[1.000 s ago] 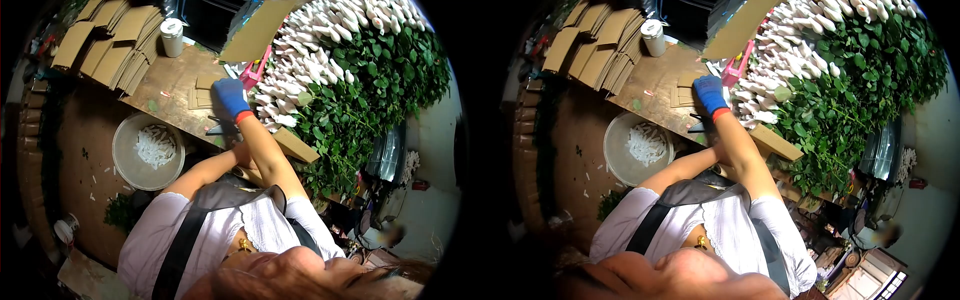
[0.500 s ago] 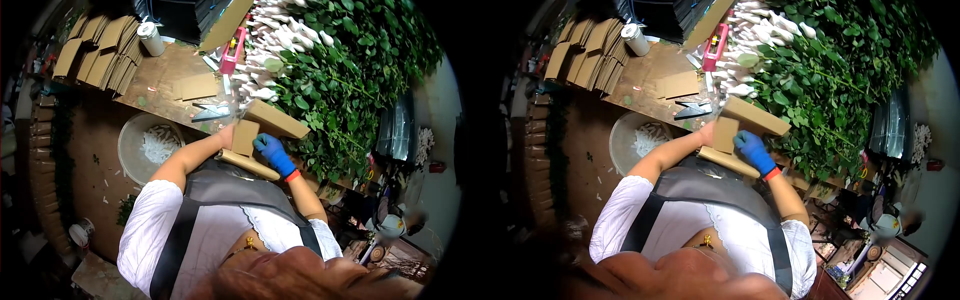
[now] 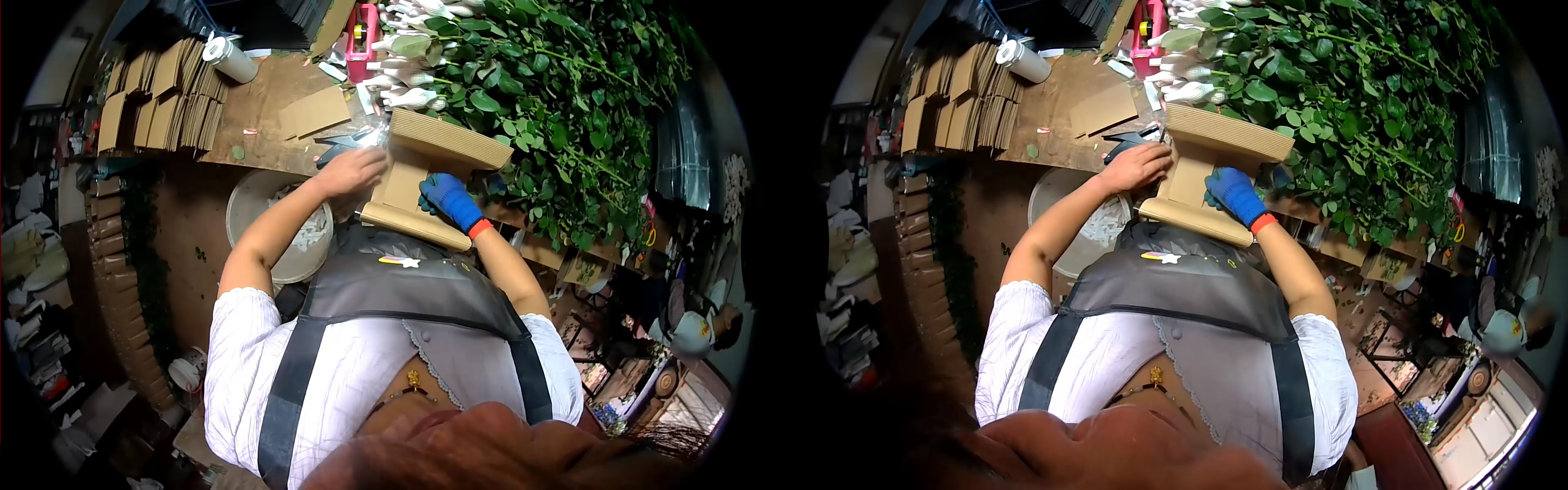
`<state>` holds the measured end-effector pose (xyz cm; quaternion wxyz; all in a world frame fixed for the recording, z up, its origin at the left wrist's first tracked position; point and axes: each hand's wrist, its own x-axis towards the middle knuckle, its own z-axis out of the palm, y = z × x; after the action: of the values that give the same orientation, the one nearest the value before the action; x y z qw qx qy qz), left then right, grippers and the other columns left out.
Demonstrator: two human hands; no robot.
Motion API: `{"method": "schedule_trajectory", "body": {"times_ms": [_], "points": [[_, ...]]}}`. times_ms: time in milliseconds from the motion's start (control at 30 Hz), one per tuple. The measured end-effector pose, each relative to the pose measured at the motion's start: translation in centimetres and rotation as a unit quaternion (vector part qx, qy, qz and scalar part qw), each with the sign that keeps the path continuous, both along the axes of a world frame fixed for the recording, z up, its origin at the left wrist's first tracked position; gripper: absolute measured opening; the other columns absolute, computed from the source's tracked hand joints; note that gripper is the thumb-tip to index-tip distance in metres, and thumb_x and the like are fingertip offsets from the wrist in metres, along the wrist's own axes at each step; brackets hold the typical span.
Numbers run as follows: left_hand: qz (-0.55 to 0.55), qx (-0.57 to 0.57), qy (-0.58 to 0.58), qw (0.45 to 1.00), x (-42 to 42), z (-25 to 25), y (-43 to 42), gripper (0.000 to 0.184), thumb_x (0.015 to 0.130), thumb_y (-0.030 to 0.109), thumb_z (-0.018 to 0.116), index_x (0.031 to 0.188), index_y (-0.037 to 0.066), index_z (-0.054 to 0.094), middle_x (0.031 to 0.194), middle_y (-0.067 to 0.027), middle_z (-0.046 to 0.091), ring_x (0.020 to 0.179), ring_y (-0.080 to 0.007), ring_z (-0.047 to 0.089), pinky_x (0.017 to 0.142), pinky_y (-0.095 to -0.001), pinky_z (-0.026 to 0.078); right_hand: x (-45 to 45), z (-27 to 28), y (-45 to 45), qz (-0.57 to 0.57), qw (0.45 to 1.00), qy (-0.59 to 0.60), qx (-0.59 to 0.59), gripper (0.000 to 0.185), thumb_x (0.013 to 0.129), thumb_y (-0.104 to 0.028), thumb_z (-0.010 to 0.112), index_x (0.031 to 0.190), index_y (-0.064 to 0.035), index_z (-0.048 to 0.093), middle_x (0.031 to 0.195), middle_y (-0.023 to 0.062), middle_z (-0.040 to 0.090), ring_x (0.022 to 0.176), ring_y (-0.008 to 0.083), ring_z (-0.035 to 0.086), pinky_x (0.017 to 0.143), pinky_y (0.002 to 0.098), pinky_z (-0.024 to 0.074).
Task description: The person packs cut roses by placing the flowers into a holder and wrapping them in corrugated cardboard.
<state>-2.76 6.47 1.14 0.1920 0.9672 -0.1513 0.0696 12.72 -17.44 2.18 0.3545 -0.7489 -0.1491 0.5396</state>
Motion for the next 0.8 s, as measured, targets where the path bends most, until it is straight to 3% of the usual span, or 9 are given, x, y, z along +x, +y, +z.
{"method": "schedule_trajectory", "body": {"times_ms": [133,267,333,433,500,567,633,733,800], "points": [[-0.077,-0.033,0.034,0.996,3.3,1.7,-3.5,0.022,0.087,0.018,0.066,0.103,0.004,0.065,0.110,-0.0119,0.064,0.099,-0.0306,0.063,0.082,-0.0388,0.055,0.3,1.4,0.2,0.077,0.994,-0.071,-0.023,0.029,0.090,-0.027,0.057,0.081,-0.0008,0.067,0.072,0.0146,0.070,0.060,0.0238,0.068,0.059,0.0368,0.0551],[-0.052,-0.051,0.078,0.994,4.2,0.0,-4.9,0.030,0.081,0.029,0.074,0.092,0.003,0.065,0.104,-0.0101,0.062,0.096,-0.0309,0.061,0.079,-0.0411,0.054,0.3,0.6,-0.1,0.210,0.900,-0.381,-0.032,0.037,0.088,-0.036,0.056,0.087,-0.0027,0.071,0.085,0.0215,0.070,0.080,0.0387,0.067,0.075,0.0481,0.0538],[-0.058,-0.069,0.101,0.991,3.9,0.8,-4.9,0.035,0.077,0.031,0.077,0.096,0.003,0.066,0.108,-0.0107,0.061,0.100,-0.0320,0.060,0.083,-0.0413,0.054,0.3,4.5,-0.8,0.219,0.901,-0.375,0.010,0.039,0.088,-0.041,0.057,0.088,-0.0046,0.071,0.088,0.0212,0.070,0.084,0.0400,0.067,0.079,0.0474,0.0535],[-0.053,-0.078,0.121,0.988,3.1,0.8,-5.0,0.051,0.070,0.026,0.083,0.110,0.001,0.064,0.122,-0.0144,0.059,0.113,-0.0343,0.057,0.094,-0.0413,0.051,1.0,11.6,-3.5,-0.105,0.962,-0.079,0.239,0.020,0.090,-0.016,0.062,0.106,-0.0071,0.069,0.097,0.0137,0.071,0.082,0.0357,0.067,0.076,0.0397,0.0548],[-0.049,-0.093,0.097,0.990,3.0,0.7,-5.1,0.052,0.069,0.023,0.084,0.112,0.001,0.064,0.124,-0.0148,0.058,0.114,-0.0352,0.056,0.097,-0.0416,0.050,3.6,15.0,-5.3,-0.223,0.895,-0.296,0.248,0.029,0.087,-0.005,0.061,0.115,-0.0092,0.067,0.100,0.0114,0.070,0.085,0.0329,0.067,0.076,0.0374,0.0554],[-0.048,-0.098,0.119,0.987,3.2,1.1,-5.3,0.052,0.067,0.019,0.084,0.111,0.001,0.064,0.124,-0.0152,0.057,0.115,-0.0361,0.055,0.098,-0.0417,0.049,9.2,15.0,-7.4,-0.156,0.723,-0.653,0.162,0.036,0.089,-0.011,0.063,0.124,-0.0178,0.065,0.113,0.0119,0.069,0.094,0.0319,0.067,0.084,0.0399,0.0539],[-0.042,-0.099,0.132,0.985,3.3,1.3,-5.5,0.051,0.066,0.017,0.084,0.110,0.000,0.063,0.124,-0.0157,0.057,0.116,-0.0363,0.054,0.099,-0.0417,0.048,12.8,14.2,-7.3,-0.097,0.596,-0.797,-0.023,0.027,0.082,-0.010,0.067,0.108,-0.0149,0.069,0.116,0.0070,0.066,0.111,0.0260,0.061,0.099,0.0437,0.0464],[-0.042,-0.089,0.126,0.987,3.0,1.3,-5.6,0.051,0.066,0.017,0.084,0.110,0.001,0.064,0.124,-0.0153,0.057,0.116,-0.0361,0.054,0.100,-0.0415,0.048,16.1,11.7,-8.3,0.124,0.686,-0.701,-0.151,0.023,0.081,-0.016,0.070,0.104,-0.0167,0.068,0.122,0.0058,0.063,0.120,0.0258,0.055,0.107,0.0466,0.0381],[-0.038,-0.084,0.117,0.989,3.0,1.1,-5.6,0.051,0.066,0.017,0.084,0.110,0.001,0.064,0.124,-0.0151,0.057,0.116,-0.0358,0.054,0.100,-0.0410,0.048,16.4,13.5,-9.8,0.035,0.647,-0.760,-0.053,0.027,0.080,-0.021,0.072,0.105,-0.0175,0.066,0.119,0.0051,0.062,0.115,0.0297,0.055,0.104,0.0456,0.0408]]}}
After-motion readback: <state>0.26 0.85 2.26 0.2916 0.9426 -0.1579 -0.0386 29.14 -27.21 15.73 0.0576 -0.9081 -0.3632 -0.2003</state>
